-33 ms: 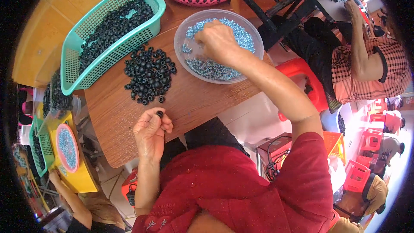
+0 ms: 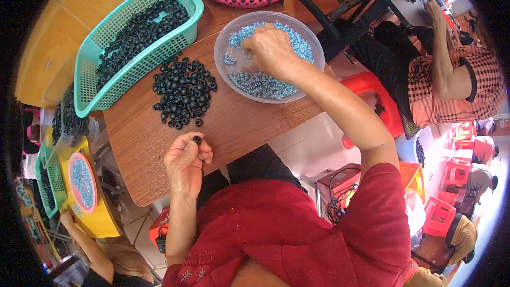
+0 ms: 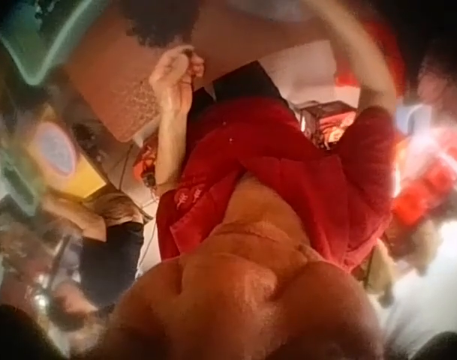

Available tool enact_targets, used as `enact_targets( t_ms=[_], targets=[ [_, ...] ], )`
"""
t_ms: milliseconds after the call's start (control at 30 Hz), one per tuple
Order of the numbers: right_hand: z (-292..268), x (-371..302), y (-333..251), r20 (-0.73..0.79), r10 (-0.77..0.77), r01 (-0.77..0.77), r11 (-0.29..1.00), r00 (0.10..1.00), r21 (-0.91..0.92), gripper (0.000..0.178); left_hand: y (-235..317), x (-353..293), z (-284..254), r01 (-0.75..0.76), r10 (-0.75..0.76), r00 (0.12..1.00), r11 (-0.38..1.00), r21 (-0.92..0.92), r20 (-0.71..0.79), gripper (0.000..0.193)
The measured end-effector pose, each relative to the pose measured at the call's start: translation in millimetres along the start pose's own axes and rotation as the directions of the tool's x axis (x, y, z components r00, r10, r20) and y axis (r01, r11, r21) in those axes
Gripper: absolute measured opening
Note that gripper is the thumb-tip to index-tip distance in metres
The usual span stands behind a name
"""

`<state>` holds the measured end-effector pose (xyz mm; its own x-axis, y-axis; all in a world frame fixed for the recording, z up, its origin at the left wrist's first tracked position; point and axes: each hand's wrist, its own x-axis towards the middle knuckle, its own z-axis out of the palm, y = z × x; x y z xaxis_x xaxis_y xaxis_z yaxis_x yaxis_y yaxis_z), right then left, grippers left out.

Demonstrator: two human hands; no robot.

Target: The person assembles small components by inserting cylindrical beads into black rings by hand, then grabs a handful of additional black rings from a basket and piles them onto the desk.

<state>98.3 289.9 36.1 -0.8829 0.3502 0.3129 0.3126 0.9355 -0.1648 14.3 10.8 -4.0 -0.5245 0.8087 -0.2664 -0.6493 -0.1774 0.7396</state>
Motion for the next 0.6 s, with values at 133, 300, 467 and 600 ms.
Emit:
enact_targets(
  t_ms=[133, 300, 467, 600],
  targets=[
    [8.7, -1.5, 7.3, 0.03, -0.025, 0.028, 0.996, 0.999, -0.085, 0.011, -1.7, 3.2, 4.7, 0.005, -0.005, 1.0, 1.0, 0.027, 0.013, 0.023],
    [20.2, 1.9, -2.2, 0.048, -0.122, 0.128, 0.982, 0.991, -0.141, 0.008, -2.2, 1.3, 0.6, -0.001, 0.001, 1.0, 1.0, 0.008, 0.012, 0.023],
    [27.6, -0.1, -4.0, 0.082, -0.139, 0.147, 0.984, 0.987, -0.097, 0.007, -3.0, 0.3, 1.3, -0.017, 0.016, 1.0, 1.0, 0.01, 0.013, 0.021],
    [30.3, -2.9, -3.6, 0.007, -0.185, 0.184, 0.973, 0.983, -0.136, 0.007, -2.3, 0.5, 1.5, -0.019, 0.018, 1.0, 1.0, 0.02, 0.007, 0.021]
  ],
)
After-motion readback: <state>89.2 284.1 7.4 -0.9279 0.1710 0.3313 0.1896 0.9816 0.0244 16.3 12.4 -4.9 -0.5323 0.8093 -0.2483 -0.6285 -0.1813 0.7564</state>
